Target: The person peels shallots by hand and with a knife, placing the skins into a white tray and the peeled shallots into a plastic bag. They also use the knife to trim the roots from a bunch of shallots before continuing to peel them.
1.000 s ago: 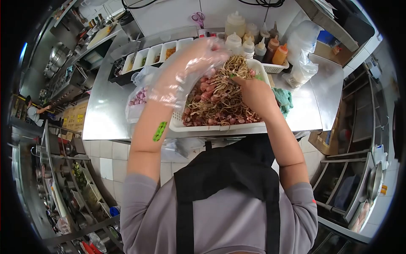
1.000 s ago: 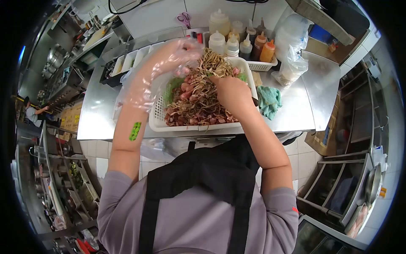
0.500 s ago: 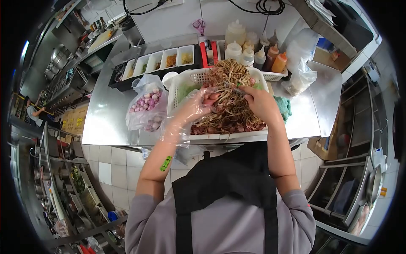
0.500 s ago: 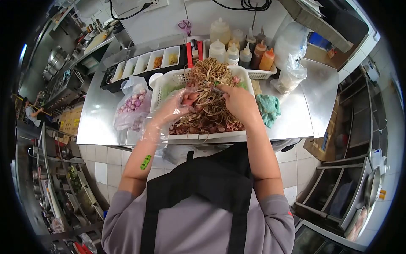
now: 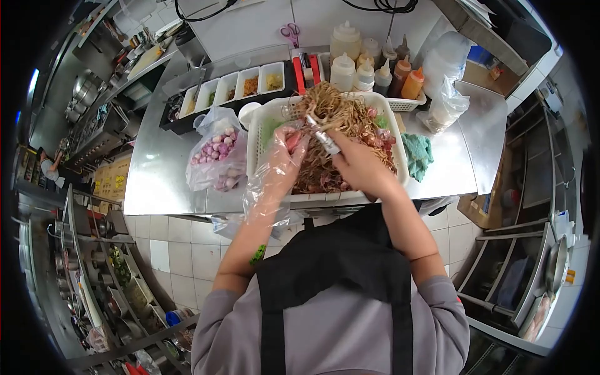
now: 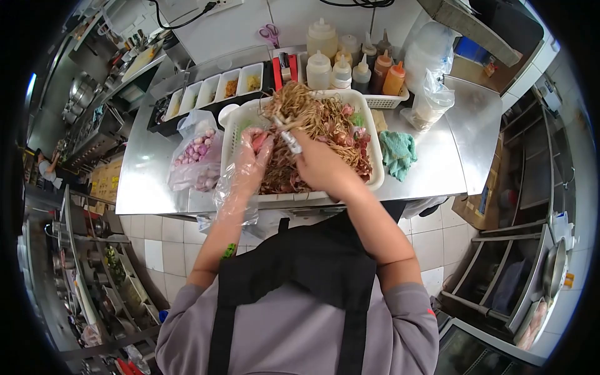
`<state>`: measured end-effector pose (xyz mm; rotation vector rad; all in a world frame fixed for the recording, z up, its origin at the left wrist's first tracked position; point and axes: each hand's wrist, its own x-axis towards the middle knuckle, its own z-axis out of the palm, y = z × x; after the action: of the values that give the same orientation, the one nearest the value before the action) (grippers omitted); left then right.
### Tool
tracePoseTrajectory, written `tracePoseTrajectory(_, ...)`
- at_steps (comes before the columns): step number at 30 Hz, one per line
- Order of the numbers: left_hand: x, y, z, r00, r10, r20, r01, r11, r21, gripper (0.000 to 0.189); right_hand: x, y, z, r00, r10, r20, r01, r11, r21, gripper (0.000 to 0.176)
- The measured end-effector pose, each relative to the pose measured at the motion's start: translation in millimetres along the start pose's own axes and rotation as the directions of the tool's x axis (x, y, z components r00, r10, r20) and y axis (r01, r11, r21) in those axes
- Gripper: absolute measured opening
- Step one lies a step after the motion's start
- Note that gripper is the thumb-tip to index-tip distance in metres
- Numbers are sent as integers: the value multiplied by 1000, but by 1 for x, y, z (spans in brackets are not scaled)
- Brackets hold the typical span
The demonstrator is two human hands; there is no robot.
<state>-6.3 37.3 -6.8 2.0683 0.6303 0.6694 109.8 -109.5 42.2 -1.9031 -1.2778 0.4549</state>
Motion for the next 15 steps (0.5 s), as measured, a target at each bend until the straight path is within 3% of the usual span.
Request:
tracePoseTrajectory(1, 0, 1, -1, 1000, -17, -22, 17, 1000, 17, 36, -1, -9, 6, 998, 51, 24, -52, 998, 24, 44)
tracePoseTrajectory(2, 0, 2, -1, 1000, -12, -23, 12, 1000, 18, 36, 0, -8, 15, 1000, 13, 25, -14, 1000, 11, 43)
tracePoseTrajectory(4, -1, 2, 1, 984, 53, -167, -54, 999, -4, 30, 4, 0, 38, 996, -79, -46, 81, 995, 58, 33)
tracePoseTrajectory(5, -1, 1, 0, 985, 54, -167, -56, 998, -3, 30, 7, 4, 47, 992, -104, -68, 108, 993, 53, 31)
tracePoseTrajectory(7, 1, -4, -3, 984, 73, -160, -39, 977, 208, 27, 10, 0, 54, 997, -77, -18, 78, 994, 76, 30)
tracePoseTrajectory(11, 6, -20, 0, 980, 113, -165, -79, 977, 198, 26, 22, 12, 76, 992, 0, 124, -11, 996, 90, 34)
tracePoseTrajectory(15, 4, -6, -3, 993, 63, -99, -42, 978, 203, 27, 24, 8, 76, 990, -19, 138, -3, 987, 162, 35)
